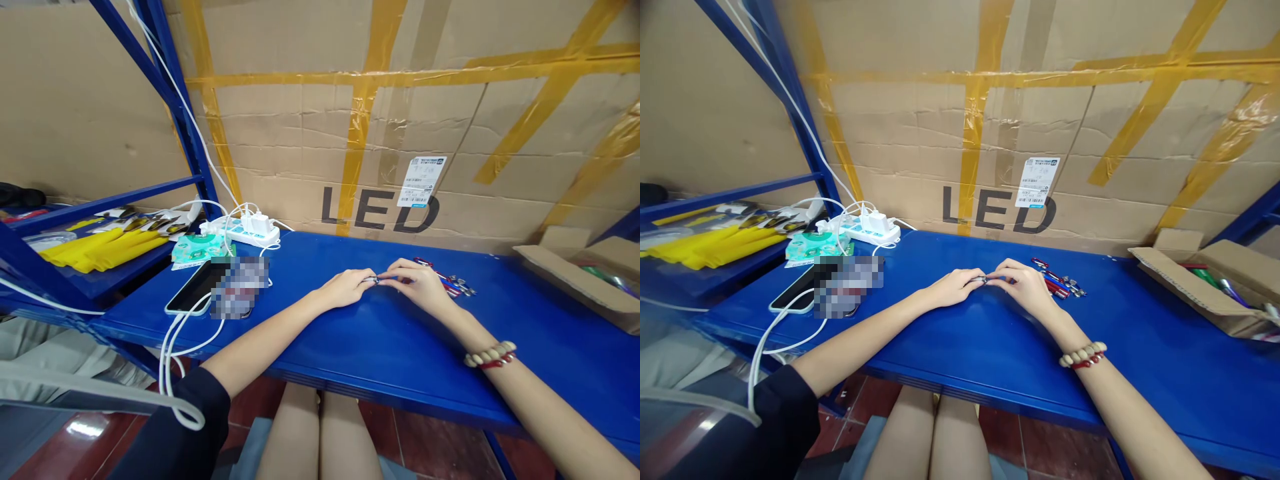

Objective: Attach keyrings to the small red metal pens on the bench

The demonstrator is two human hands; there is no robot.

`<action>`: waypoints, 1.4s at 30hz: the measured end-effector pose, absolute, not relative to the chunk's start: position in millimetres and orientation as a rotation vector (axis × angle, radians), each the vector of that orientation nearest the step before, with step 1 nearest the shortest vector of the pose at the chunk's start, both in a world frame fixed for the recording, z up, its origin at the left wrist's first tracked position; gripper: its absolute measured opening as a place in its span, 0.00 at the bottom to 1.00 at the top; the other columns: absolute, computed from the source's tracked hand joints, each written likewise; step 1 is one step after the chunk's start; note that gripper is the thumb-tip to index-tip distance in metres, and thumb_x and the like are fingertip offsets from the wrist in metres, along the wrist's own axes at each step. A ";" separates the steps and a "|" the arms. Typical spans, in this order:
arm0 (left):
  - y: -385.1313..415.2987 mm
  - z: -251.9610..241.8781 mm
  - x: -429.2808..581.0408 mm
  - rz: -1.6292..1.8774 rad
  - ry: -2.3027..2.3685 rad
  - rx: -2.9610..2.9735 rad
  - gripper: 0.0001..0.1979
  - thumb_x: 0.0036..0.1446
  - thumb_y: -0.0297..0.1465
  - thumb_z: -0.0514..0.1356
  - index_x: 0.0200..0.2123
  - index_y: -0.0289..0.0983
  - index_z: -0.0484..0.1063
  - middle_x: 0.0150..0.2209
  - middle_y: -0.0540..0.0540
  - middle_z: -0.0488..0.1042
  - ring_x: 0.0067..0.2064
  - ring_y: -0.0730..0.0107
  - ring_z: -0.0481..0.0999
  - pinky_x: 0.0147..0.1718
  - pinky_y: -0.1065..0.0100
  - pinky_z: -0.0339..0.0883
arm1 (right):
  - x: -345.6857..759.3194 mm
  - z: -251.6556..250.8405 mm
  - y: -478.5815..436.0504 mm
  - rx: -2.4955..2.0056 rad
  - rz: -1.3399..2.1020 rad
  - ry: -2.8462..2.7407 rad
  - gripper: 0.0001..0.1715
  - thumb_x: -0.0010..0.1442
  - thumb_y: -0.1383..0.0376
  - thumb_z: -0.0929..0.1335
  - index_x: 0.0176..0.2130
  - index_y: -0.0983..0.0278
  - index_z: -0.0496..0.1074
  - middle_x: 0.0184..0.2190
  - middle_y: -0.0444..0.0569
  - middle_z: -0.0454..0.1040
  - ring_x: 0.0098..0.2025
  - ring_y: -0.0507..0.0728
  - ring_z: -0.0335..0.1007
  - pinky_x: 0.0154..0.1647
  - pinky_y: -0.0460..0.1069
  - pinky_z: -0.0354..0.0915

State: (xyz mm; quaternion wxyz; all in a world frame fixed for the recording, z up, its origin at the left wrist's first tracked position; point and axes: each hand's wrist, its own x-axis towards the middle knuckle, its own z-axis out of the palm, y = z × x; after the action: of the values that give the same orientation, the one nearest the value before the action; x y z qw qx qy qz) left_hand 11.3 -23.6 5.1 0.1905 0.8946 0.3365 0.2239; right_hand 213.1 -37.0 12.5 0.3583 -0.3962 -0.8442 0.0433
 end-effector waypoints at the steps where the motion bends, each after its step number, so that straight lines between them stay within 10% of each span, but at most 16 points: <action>1: -22.3 3.8 11.2 0.634 0.937 2.510 0.13 0.64 0.33 0.46 0.45 0.39 0.67 0.44 0.47 0.74 0.45 0.66 0.74 0.43 0.67 0.65 | 212.9 12.3 -36.9 -1.025 0.112 -2.175 0.21 0.58 0.49 0.64 0.35 0.60 0.78 0.32 0.51 0.73 0.32 0.56 0.70 0.34 0.50 0.66; 17: -22.7 3.4 11.3 0.662 0.793 2.586 0.14 0.65 0.33 0.44 0.42 0.37 0.67 0.33 0.49 0.73 0.35 0.71 0.72 0.38 0.71 0.63 | 211.6 16.0 -39.0 -0.991 0.372 -2.078 0.22 0.54 0.48 0.67 0.28 0.63 0.77 0.29 0.49 0.72 0.22 0.50 0.63 0.25 0.48 0.62; 42: -31.5 10.3 13.9 0.842 0.839 2.723 0.12 0.62 0.26 0.48 0.47 0.36 0.64 0.46 0.43 0.74 0.46 0.64 0.73 0.47 0.64 0.65 | 199.5 17.3 -44.6 -1.420 1.000 -1.645 0.27 0.39 0.48 0.73 0.29 0.68 0.77 0.13 0.41 0.64 0.17 0.46 0.52 0.17 0.45 0.49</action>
State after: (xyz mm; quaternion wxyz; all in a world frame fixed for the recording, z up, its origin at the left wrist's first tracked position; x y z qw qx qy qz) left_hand 13.9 -31.5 10.3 0.0849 0.9132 0.2813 0.2823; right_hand 199.5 -44.6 17.3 0.3661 -0.5524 -0.6400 0.3889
